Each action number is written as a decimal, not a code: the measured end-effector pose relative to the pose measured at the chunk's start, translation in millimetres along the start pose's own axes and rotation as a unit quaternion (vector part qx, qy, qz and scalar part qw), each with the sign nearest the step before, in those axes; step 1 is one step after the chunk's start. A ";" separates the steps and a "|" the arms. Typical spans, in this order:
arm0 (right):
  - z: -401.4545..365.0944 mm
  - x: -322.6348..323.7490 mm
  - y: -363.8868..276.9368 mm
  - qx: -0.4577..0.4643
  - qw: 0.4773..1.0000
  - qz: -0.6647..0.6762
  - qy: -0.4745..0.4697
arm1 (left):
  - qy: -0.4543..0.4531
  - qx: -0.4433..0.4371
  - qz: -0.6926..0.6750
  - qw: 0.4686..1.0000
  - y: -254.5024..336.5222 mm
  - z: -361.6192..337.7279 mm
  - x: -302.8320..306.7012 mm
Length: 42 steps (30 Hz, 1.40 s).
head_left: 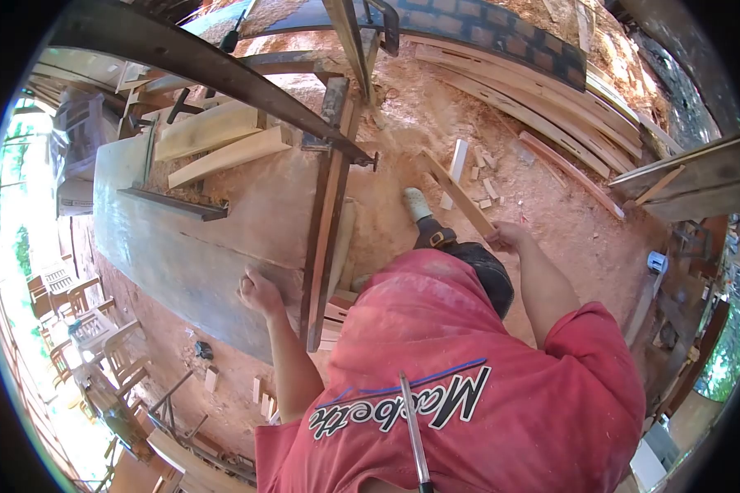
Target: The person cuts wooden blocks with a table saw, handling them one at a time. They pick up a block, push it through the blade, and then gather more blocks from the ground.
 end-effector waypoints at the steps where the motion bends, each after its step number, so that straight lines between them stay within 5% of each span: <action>1: 0.3 -2.2 -3.4 0.024 1.000 0.000 -0.006 | -0.013 0.062 -0.072 0.995 7.1 0.4 2.6; 2: 0.1 -5.9 -8.3 0.050 0.999 0.000 -0.012 | -0.007 0.060 -0.072 0.996 23.4 1.8 10.9; 6: -11.2 -13.2 -30.1 0.088 0.996 0.000 0.002 | -0.368 -0.015 -0.340 0.865 180.5 -33.6 41.7; 8: -13.7 0.9 -36.2 0.035 0.989 -0.104 0.098 | -0.498 -0.090 -0.513 0.694 262.0 -69.6 83.0; 9: -8.7 -0.2 -42.4 0.045 0.988 -0.118 0.094 | -0.488 -0.220 -0.555 0.636 300.7 -89.7 113.0; 10: 5.8 9.5 -37.1 0.022 0.987 -0.107 0.118 | -0.587 -0.352 -0.518 0.513 344.9 -121.3 141.5; 11: 15.1 15.5 -38.6 0.002 0.985 -0.097 0.142 | -0.610 -0.409 -0.521 0.436 374.1 -146.3 170.5; 16: -0.5 23.6 -72.3 0.005 0.965 -0.180 0.189 | -0.556 -0.435 -0.591 0.391 451.8 -188.8 226.5; 24: -9.6 29.6 -62.5 0.002 0.976 -0.098 0.194 | -0.611 -0.438 -0.568 0.335 456.2 -208.9 215.7; 27: 1.9 30.5 -62.8 0.013 0.977 -0.084 0.194 | -0.630 -0.422 -0.604 0.246 454.6 -212.8 215.9; 36: 13.2 38.4 -48.4 0.003 0.978 -0.104 0.181 | -0.629 -0.455 -0.531 0.341 471.1 -221.4 228.7; 40: 26.9 30.0 -33.7 0.020 0.987 -0.090 0.128 | -0.706 -0.439 -0.372 0.412 441.4 -230.9 165.6; 41: 26.6 33.0 -34.1 0.028 0.989 -0.082 0.115 | -0.658 -0.407 -0.399 0.493 434.8 -211.4 138.8; 42: 16.4 28.4 -36.2 0.014 0.991 -0.062 0.120 | -0.618 -0.452 -0.287 0.576 415.2 -199.3 106.2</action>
Point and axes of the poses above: each hand's wrist, its own z-axis towards the middle knuckle, its own x-axis out of the back of the hand, y = z × x, the point moved 9 cm from there along z, towards the middle knuckle, and after that the axes turned 7 degrees about y, right-handed, at the moved point
